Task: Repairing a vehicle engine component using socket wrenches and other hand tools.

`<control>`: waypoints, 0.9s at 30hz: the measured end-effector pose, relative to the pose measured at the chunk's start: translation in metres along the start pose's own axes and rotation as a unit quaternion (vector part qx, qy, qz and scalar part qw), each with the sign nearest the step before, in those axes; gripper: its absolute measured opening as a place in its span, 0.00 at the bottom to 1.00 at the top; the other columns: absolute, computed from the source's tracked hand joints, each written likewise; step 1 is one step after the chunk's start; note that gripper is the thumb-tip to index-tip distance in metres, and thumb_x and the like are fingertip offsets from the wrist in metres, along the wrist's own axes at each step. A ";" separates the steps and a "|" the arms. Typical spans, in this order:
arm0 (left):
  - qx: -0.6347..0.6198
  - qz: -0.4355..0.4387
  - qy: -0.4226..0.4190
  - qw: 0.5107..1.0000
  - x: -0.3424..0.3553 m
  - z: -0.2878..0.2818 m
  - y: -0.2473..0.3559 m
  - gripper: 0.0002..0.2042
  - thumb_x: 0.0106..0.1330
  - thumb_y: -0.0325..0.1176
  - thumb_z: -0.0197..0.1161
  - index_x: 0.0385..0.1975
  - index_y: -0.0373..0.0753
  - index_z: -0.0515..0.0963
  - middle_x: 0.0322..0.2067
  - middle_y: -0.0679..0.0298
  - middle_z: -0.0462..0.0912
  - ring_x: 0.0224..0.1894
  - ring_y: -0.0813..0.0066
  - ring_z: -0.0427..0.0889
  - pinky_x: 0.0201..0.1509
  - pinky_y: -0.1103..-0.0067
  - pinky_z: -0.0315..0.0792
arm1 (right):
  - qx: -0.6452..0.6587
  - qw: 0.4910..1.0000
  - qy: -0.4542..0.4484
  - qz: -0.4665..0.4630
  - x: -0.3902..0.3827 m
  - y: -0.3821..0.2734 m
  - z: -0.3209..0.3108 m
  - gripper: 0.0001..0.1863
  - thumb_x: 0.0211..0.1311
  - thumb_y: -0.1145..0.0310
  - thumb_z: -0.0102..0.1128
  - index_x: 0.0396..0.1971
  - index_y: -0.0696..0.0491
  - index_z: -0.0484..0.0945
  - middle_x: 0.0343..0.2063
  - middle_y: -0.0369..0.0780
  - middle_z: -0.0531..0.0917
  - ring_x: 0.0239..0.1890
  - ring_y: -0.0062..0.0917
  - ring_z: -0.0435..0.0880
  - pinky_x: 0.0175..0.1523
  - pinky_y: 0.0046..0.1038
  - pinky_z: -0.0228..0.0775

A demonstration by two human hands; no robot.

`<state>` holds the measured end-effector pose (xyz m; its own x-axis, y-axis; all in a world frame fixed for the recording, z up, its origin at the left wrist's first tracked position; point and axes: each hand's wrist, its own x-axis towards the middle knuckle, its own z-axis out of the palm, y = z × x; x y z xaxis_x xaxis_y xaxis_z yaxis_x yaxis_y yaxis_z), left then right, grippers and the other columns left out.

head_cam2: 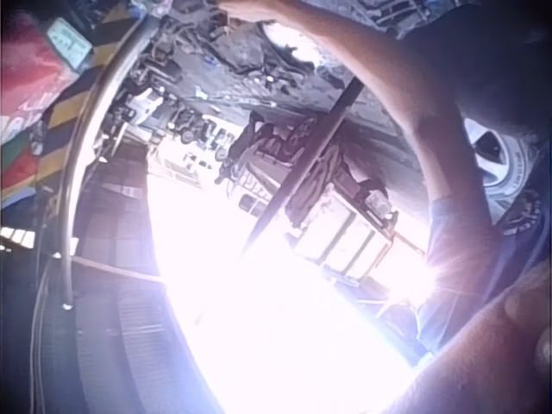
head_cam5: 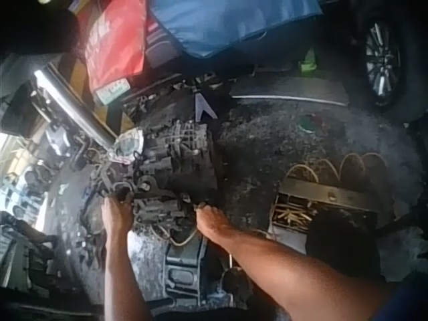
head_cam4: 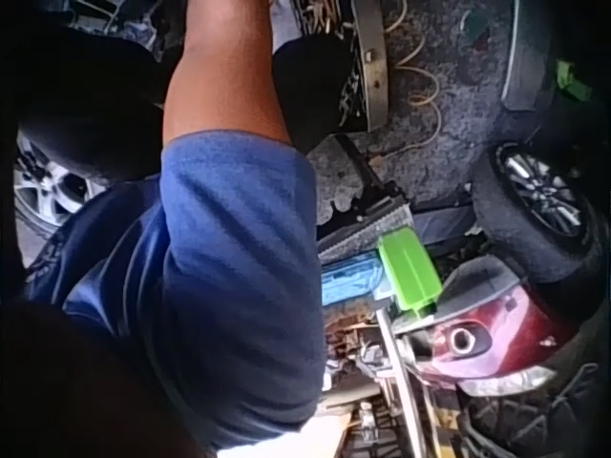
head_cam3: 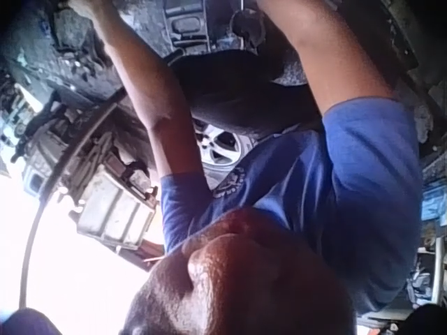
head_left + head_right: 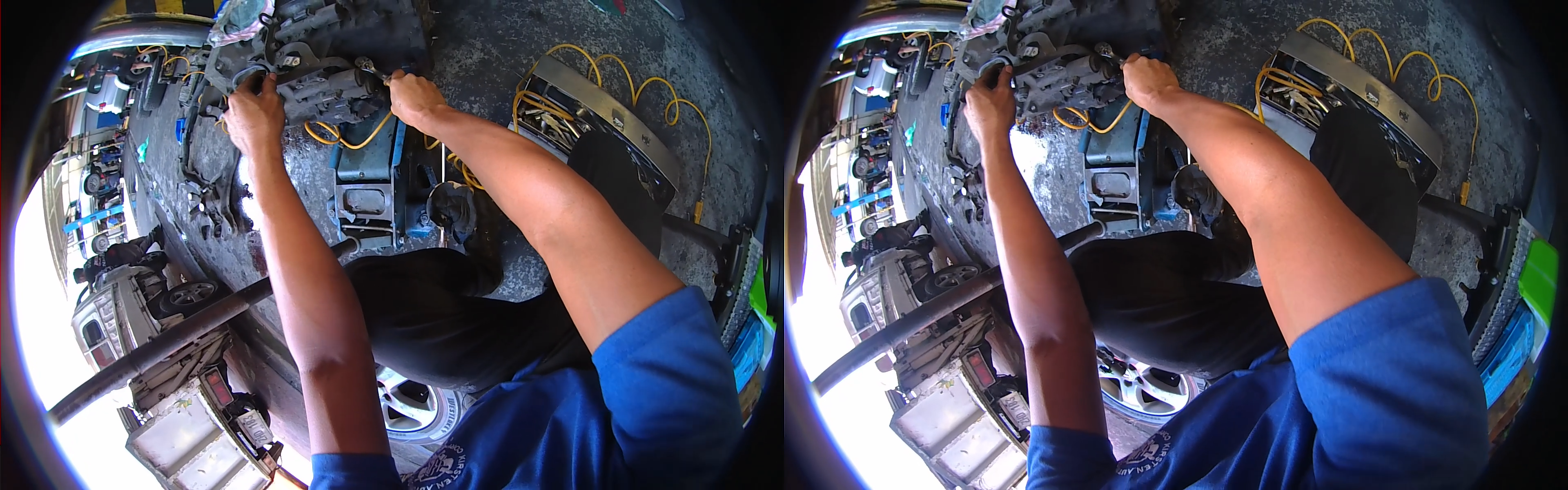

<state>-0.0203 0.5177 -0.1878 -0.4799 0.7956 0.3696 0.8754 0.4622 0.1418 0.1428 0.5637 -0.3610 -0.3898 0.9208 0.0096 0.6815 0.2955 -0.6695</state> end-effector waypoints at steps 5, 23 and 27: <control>0.027 -0.059 -0.065 0.996 -0.036 0.032 0.026 0.30 0.65 0.58 0.52 0.39 0.30 0.81 0.39 0.40 0.82 0.44 0.44 0.82 0.47 0.60 0.75 | 0.170 0.982 -0.044 0.072 0.011 0.028 0.012 0.14 0.66 0.63 0.52 0.34 0.61 0.78 0.24 0.49 0.84 0.28 0.39 0.86 0.33 0.37 0.79; -0.903 -0.350 -0.169 0.184 -0.119 0.206 0.117 0.18 0.61 0.46 0.48 0.36 0.35 0.73 0.31 0.51 0.79 0.32 0.54 0.79 0.40 0.62 0.77 | 0.097 0.970 -0.213 0.070 0.021 0.031 -0.016 0.15 0.56 0.60 0.53 0.37 0.52 0.83 0.43 0.45 0.84 0.45 0.36 0.83 0.45 0.31 0.73; -0.963 -0.193 -0.095 0.164 -0.105 0.230 0.102 0.17 0.64 0.45 0.47 0.37 0.36 0.74 0.35 0.53 0.78 0.40 0.55 0.79 0.52 0.63 0.73 | 0.035 0.989 -0.136 0.053 0.011 0.001 -0.023 0.19 0.59 0.58 0.53 0.36 0.58 0.83 0.37 0.55 0.83 0.45 0.44 0.84 0.51 0.39 0.72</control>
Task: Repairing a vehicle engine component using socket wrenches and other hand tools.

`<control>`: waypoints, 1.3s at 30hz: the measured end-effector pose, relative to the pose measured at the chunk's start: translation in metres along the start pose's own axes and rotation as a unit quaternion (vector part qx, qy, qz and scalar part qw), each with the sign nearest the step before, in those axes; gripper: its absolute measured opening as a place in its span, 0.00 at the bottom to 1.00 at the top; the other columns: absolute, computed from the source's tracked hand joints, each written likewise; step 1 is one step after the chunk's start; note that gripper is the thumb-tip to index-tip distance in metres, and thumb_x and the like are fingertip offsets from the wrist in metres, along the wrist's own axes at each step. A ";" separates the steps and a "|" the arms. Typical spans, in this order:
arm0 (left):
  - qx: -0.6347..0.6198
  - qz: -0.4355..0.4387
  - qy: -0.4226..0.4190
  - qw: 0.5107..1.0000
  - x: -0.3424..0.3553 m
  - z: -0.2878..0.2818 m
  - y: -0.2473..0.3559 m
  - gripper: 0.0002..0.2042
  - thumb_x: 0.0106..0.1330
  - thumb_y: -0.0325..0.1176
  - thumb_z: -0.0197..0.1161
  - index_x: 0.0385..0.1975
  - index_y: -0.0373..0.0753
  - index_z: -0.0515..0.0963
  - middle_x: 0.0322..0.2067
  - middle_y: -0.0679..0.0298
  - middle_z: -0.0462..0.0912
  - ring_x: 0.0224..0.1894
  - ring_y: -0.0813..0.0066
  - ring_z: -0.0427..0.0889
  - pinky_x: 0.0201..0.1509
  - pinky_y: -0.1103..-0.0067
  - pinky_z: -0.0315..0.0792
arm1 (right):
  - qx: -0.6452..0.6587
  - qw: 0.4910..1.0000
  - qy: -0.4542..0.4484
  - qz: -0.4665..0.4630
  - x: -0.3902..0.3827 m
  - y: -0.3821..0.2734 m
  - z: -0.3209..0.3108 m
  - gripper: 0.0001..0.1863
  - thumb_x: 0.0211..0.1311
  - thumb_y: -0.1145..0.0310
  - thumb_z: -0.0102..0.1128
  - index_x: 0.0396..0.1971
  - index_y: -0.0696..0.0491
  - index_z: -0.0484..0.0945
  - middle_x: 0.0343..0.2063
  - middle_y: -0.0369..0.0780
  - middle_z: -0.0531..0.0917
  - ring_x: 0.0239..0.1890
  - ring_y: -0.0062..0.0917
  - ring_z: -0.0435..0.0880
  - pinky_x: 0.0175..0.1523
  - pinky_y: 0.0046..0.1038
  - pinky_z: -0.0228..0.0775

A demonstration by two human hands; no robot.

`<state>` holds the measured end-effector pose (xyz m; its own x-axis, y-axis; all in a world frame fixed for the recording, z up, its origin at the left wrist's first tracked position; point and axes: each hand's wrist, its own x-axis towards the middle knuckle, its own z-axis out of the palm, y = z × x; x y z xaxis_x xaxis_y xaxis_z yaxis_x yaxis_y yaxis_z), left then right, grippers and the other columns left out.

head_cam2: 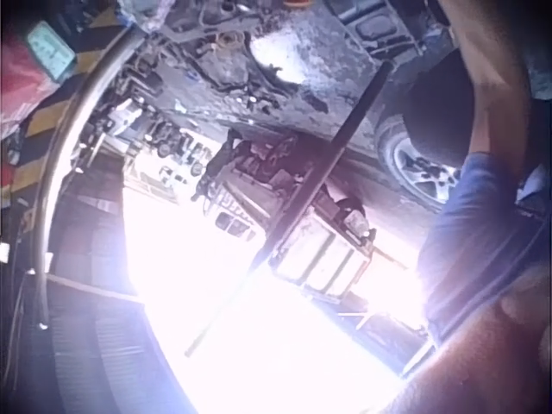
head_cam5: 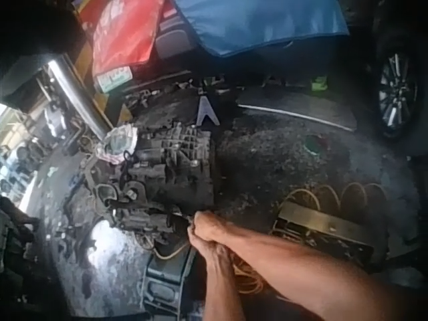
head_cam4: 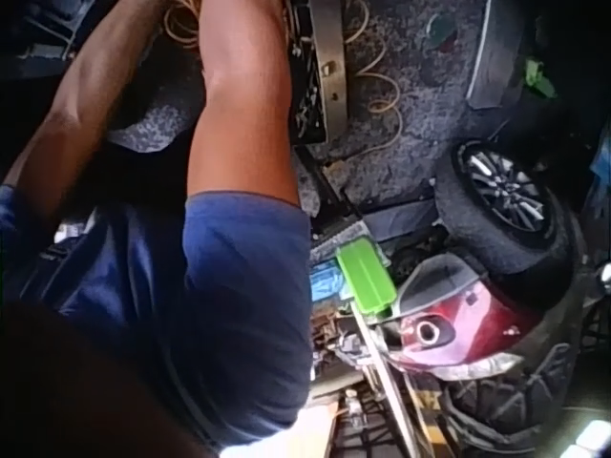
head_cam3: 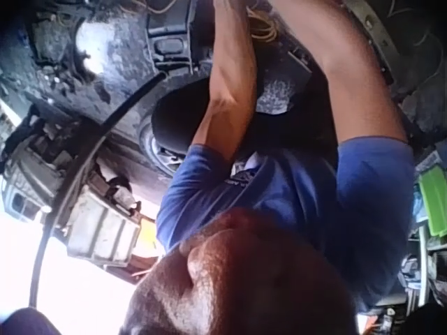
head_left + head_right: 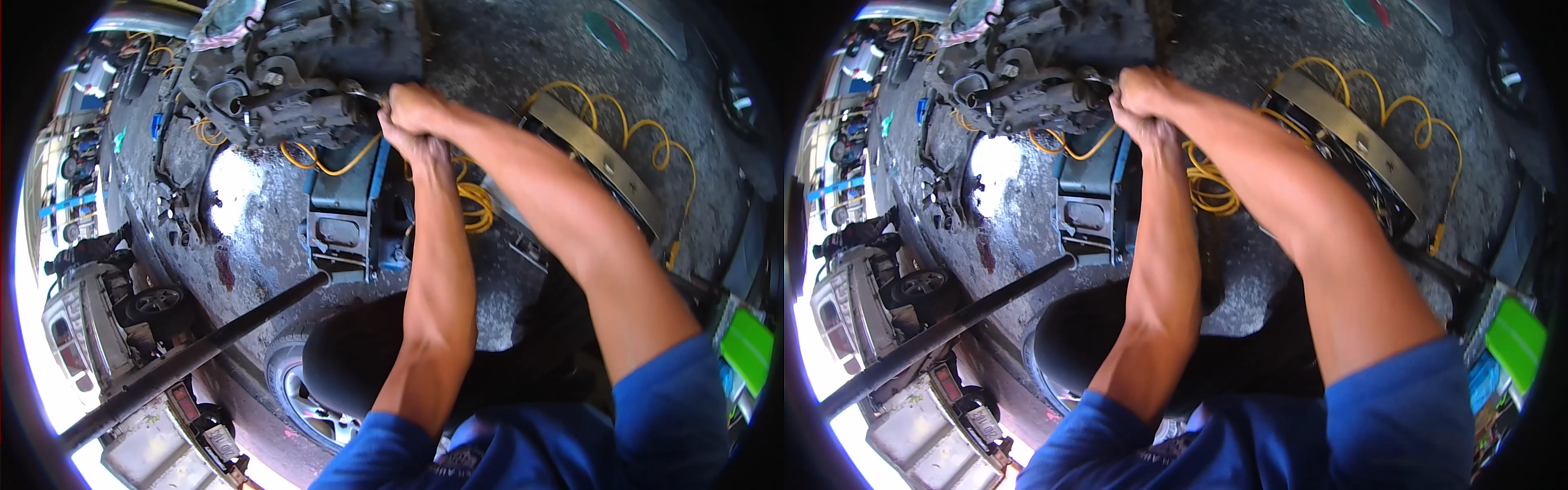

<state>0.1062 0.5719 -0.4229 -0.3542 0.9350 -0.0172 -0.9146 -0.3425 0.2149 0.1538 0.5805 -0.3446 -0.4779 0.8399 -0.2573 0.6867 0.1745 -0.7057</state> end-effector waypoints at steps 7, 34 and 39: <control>0.249 0.003 0.308 0.918 -0.036 0.031 -0.023 0.22 0.66 0.53 0.56 0.45 0.38 0.73 0.40 0.59 0.77 0.43 0.69 0.76 0.46 0.74 0.72 | -0.012 0.982 -0.185 0.030 0.039 0.029 -0.043 0.15 0.61 0.65 0.55 0.44 0.53 0.82 0.47 0.49 0.82 0.50 0.38 0.82 0.54 0.37 0.74; 0.908 -0.022 -0.025 0.418 -0.056 0.221 0.156 0.22 0.67 0.47 0.58 0.40 0.27 0.80 0.29 0.55 0.85 0.30 0.73 0.83 0.37 0.78 0.74 | 0.086 0.990 0.109 -0.014 0.011 0.031 -0.013 0.14 0.62 0.63 0.54 0.39 0.58 0.79 0.38 0.55 0.82 0.43 0.50 0.81 0.49 0.44 0.74; 0.858 -0.158 0.016 0.488 -0.063 0.193 0.134 0.30 0.69 0.53 0.55 0.50 0.26 0.74 0.39 0.54 0.83 0.36 0.73 0.83 0.41 0.79 0.75 | 0.331 0.922 0.195 -0.052 -0.075 -0.013 0.017 0.15 0.63 0.67 0.58 0.42 0.61 0.68 0.33 0.54 0.82 0.41 0.51 0.81 0.45 0.44 0.71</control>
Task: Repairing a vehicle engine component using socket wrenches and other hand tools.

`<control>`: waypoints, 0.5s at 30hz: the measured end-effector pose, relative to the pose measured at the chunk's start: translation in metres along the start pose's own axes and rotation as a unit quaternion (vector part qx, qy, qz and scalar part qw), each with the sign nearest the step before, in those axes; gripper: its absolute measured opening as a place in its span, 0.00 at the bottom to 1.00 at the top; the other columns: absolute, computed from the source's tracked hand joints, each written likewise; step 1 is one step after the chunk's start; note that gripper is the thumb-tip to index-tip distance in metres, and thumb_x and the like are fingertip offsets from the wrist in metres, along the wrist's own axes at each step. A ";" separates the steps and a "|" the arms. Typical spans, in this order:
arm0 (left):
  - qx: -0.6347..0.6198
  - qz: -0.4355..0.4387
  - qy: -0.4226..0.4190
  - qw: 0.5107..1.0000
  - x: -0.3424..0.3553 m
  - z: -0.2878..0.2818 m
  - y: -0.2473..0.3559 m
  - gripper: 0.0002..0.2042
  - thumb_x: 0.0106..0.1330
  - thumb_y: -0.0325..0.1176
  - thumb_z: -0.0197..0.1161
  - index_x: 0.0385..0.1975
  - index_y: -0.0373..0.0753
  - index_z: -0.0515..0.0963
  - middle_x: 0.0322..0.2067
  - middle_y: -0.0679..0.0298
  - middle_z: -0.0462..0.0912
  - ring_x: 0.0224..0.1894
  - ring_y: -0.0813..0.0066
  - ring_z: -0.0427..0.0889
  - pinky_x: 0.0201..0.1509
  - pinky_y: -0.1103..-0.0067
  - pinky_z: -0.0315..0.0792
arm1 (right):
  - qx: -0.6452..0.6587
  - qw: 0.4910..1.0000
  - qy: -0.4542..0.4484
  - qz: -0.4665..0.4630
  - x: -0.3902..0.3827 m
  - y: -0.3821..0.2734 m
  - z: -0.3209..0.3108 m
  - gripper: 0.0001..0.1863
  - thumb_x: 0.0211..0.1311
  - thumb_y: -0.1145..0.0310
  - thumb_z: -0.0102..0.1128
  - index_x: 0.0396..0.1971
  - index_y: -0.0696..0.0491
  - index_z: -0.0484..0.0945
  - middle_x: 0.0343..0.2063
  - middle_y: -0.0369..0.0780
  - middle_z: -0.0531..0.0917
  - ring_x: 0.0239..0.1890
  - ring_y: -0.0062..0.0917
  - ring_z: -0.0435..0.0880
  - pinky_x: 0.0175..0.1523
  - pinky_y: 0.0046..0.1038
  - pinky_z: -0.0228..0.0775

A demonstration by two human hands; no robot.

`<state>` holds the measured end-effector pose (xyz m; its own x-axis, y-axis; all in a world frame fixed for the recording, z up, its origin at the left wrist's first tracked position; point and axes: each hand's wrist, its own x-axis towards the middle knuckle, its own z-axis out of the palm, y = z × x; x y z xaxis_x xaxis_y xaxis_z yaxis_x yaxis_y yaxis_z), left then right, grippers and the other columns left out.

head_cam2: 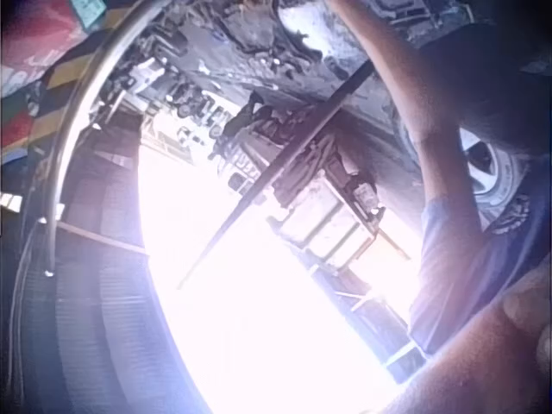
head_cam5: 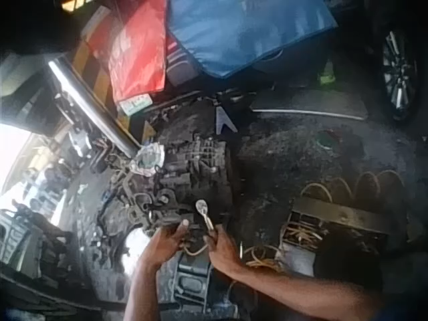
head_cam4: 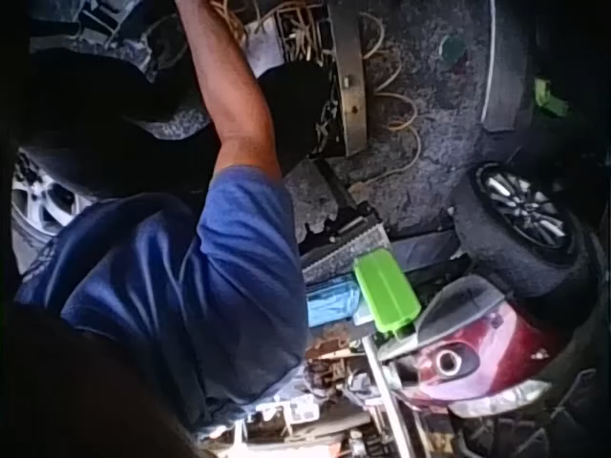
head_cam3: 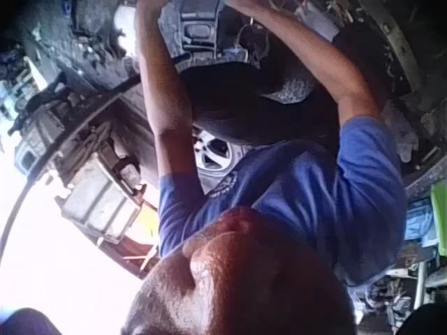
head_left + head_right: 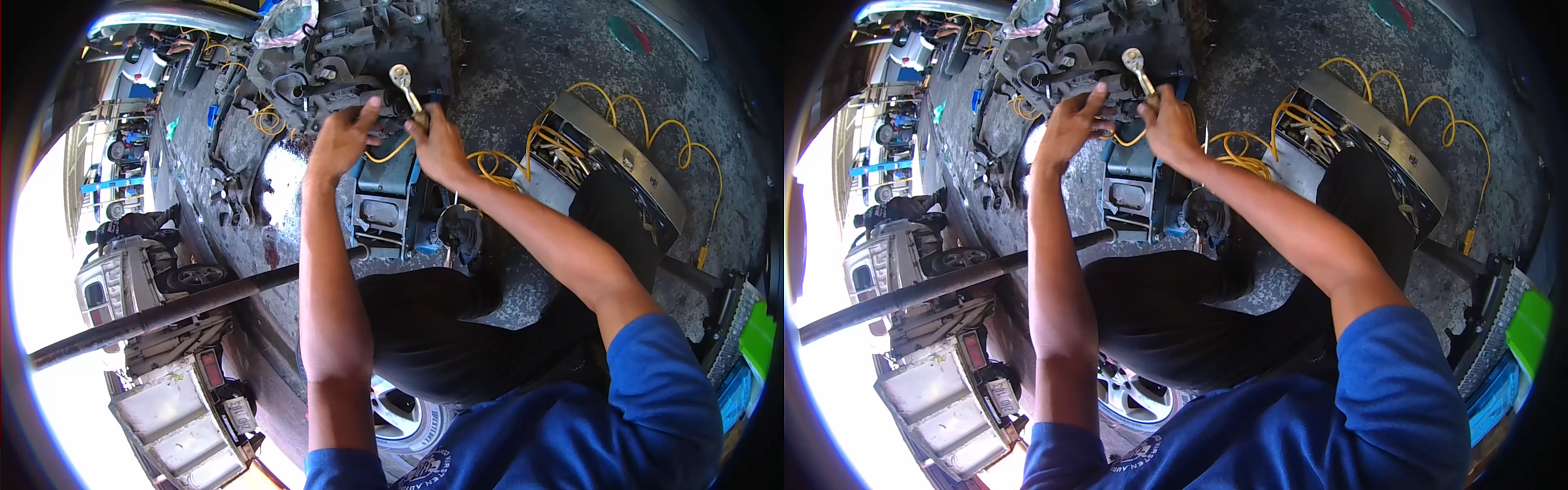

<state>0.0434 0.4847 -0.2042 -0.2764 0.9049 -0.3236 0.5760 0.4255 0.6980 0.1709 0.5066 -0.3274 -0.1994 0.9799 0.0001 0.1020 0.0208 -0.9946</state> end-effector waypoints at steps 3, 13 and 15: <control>-0.101 0.010 -0.009 0.995 0.005 0.017 0.001 0.29 0.69 0.53 0.56 0.46 0.25 0.75 0.38 0.54 0.81 0.37 0.71 0.81 0.41 0.77 0.75 | 0.096 0.984 -0.017 -0.149 -0.036 -0.020 0.001 0.19 0.63 0.65 0.59 0.47 0.61 0.68 0.34 0.53 0.82 0.40 0.49 0.82 0.45 0.42 0.71; -0.096 -0.090 -0.179 0.975 -0.001 0.021 -0.006 0.22 0.69 0.50 0.56 0.39 0.32 0.75 0.21 0.69 0.68 0.19 0.82 0.67 0.23 0.82 0.66 | 0.003 0.982 -0.033 -0.187 -0.002 0.011 -0.039 0.16 0.62 0.71 0.58 0.50 0.56 0.75 0.35 0.46 0.80 0.37 0.36 0.81 0.47 0.34 0.72; -0.096 -0.101 -0.190 0.972 -0.003 0.019 -0.006 0.22 0.69 0.51 0.56 0.38 0.32 0.75 0.20 0.69 0.67 0.18 0.82 0.65 0.22 0.82 0.63 | 0.053 0.975 -0.093 -0.195 -0.007 0.013 -0.030 0.15 0.62 0.72 0.57 0.47 0.59 0.74 0.38 0.49 0.80 0.42 0.42 0.81 0.49 0.35 0.71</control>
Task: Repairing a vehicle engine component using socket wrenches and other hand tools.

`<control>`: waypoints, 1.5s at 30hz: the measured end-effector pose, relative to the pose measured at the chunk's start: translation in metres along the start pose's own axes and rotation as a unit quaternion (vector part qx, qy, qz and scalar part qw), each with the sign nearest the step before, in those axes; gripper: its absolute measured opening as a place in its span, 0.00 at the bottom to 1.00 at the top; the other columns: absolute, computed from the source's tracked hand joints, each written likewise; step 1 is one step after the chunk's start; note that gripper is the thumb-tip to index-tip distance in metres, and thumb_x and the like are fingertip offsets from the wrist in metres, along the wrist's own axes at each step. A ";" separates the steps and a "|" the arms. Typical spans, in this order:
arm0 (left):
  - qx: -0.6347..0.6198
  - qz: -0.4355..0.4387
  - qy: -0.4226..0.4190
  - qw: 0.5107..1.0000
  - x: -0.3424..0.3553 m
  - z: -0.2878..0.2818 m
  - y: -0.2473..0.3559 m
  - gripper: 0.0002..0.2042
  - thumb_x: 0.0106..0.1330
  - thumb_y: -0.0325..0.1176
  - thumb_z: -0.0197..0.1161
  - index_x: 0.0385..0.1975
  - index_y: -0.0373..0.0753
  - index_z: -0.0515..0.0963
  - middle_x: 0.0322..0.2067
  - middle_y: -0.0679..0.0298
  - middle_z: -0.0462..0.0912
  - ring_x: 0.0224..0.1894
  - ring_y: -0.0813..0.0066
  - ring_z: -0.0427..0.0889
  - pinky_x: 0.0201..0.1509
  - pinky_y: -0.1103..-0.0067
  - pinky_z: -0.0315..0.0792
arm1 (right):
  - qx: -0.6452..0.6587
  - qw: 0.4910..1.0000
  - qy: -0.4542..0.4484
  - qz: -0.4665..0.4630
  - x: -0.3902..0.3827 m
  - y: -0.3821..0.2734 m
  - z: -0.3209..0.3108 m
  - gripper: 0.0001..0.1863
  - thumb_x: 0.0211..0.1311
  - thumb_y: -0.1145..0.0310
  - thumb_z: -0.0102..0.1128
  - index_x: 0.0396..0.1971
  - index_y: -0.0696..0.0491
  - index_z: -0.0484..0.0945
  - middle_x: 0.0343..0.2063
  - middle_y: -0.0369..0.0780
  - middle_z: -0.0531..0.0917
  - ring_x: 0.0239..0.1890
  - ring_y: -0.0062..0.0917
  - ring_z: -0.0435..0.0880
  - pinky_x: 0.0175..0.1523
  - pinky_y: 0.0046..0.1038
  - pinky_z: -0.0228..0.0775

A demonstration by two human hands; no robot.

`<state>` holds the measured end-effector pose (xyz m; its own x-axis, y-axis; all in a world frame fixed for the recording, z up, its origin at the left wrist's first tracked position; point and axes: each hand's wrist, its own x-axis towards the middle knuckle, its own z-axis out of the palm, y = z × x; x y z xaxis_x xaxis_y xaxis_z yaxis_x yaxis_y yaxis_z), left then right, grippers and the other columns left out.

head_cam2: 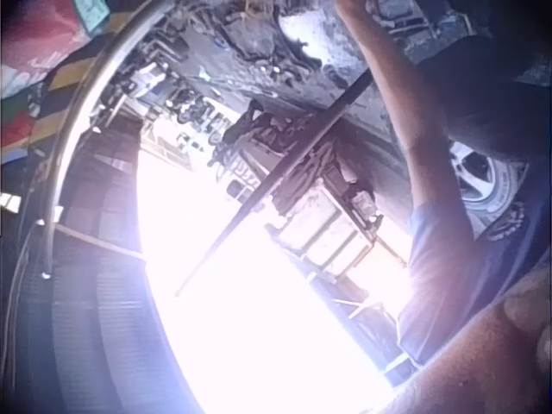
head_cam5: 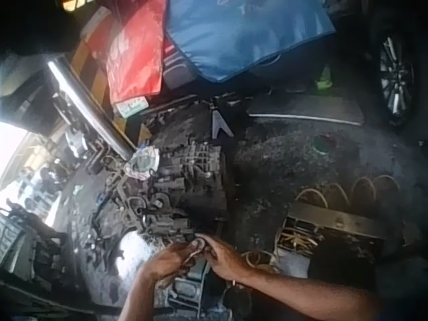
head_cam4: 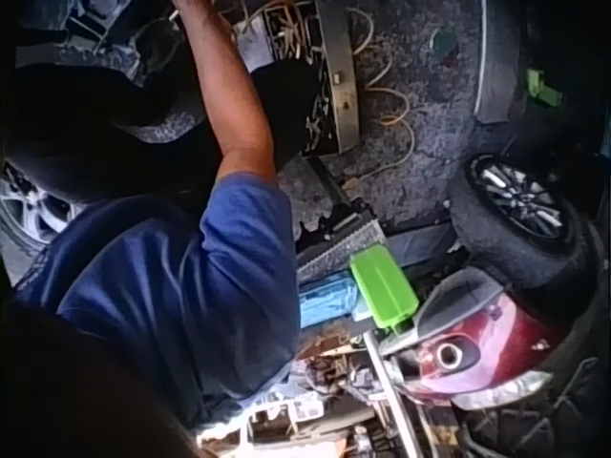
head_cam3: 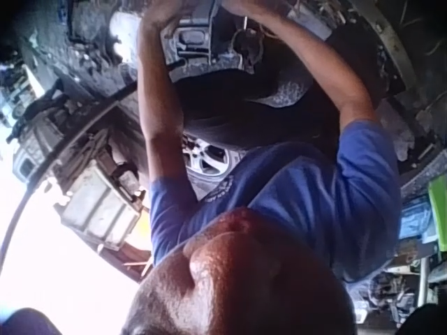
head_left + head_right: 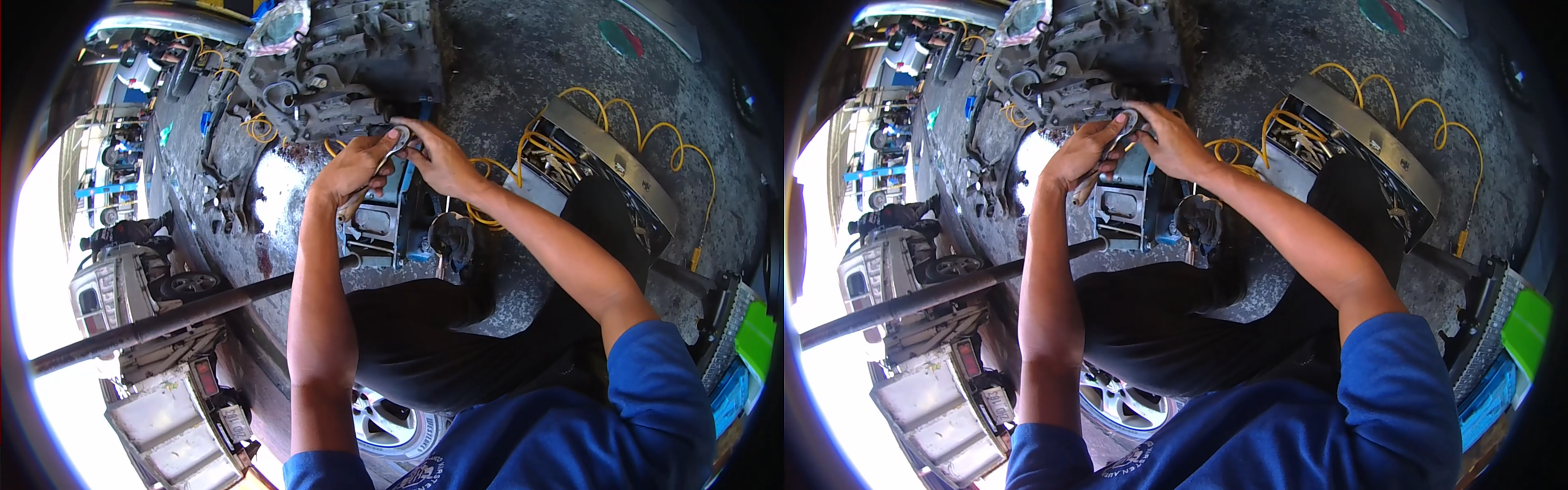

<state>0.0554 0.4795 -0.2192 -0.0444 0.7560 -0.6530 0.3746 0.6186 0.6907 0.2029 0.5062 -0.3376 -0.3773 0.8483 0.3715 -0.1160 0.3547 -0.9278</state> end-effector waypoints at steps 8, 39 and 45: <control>0.077 -0.016 0.101 0.992 -0.014 0.006 0.008 0.27 0.65 0.59 0.56 0.30 0.35 0.76 0.16 0.73 0.64 0.16 0.86 0.60 0.17 0.83 0.53 | -0.062 0.997 -0.031 -0.024 -0.010 0.050 0.002 0.14 0.63 0.69 0.57 0.45 0.60 0.74 0.40 0.51 0.79 0.45 0.46 0.78 0.49 0.41 0.69; 0.160 -0.052 0.224 0.960 -0.071 -0.051 0.014 0.24 0.66 0.56 0.54 0.28 0.38 0.75 0.13 0.76 0.59 0.13 0.86 0.55 0.18 0.82 0.48 | -0.365 0.910 -0.195 -0.036 0.143 0.112 0.017 0.13 0.60 0.72 0.54 0.45 0.55 0.78 0.37 0.55 0.81 0.45 0.50 0.80 0.48 0.45 0.73; 0.153 -0.070 0.227 0.959 -0.076 -0.055 0.009 0.25 0.66 0.58 0.55 0.30 0.36 0.76 0.14 0.74 0.62 0.14 0.85 0.57 0.18 0.81 0.50 | -0.454 0.869 -0.188 -0.051 0.142 0.106 0.037 0.12 0.61 0.72 0.49 0.40 0.53 0.81 0.37 0.50 0.83 0.44 0.46 0.82 0.49 0.41 0.75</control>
<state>0.0116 0.4396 -0.1462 -0.4872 0.7283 -0.4819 0.5863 0.6817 0.4375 0.1032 0.6501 -0.3845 -0.7004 0.6670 0.2540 0.5430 0.7289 -0.4170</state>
